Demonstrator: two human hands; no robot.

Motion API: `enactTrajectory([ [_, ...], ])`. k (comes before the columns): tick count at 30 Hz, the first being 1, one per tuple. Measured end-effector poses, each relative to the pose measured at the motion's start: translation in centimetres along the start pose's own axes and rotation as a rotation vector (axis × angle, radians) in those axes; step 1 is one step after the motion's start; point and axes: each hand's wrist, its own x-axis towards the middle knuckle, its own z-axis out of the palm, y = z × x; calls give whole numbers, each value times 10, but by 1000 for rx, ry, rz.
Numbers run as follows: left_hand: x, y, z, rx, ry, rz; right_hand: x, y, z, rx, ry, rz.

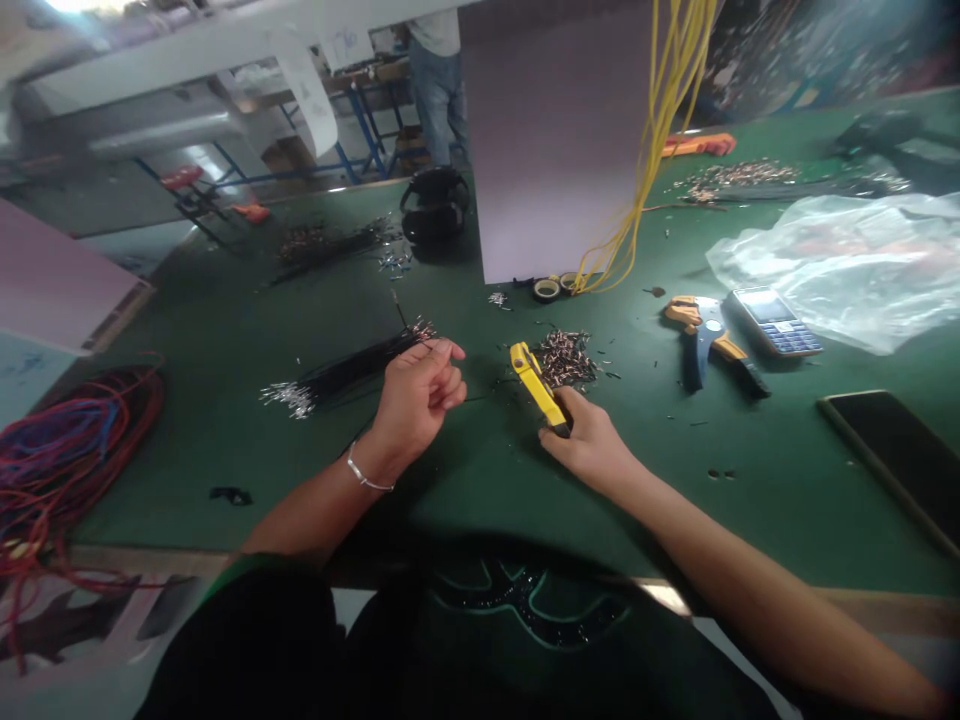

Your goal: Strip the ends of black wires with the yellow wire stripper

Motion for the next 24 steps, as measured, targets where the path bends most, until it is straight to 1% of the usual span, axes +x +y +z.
enactTrajectory([
  [3, -2, 9, 0, 1, 6, 52, -4, -4, 3, -197, 52, -52],
  [6, -4, 12, 1, 7, -3, 77, -8, -5, 12, -375, 117, -138],
  [10, -6, 7, 2, 16, -29, 70, -13, -6, 22, -567, 65, -244],
  [13, -6, 1, 2, 18, -52, 52, -15, -8, 20, -581, 36, -287],
  [15, -7, -2, 3, 21, -69, 31, -14, -9, 15, -455, 44, -306],
  [16, -7, -4, 3, 24, -76, 17, -13, -9, 12, -344, 49, -301],
  [18, -8, -9, 5, 35, -90, -11, -11, -9, 7, -51, 37, -243],
  [21, -12, -16, 11, 55, -104, -27, -9, -10, 2, 351, -64, -92],
  [24, -17, -21, 16, 87, -139, -60, -10, -14, 2, 557, -169, 4],
])
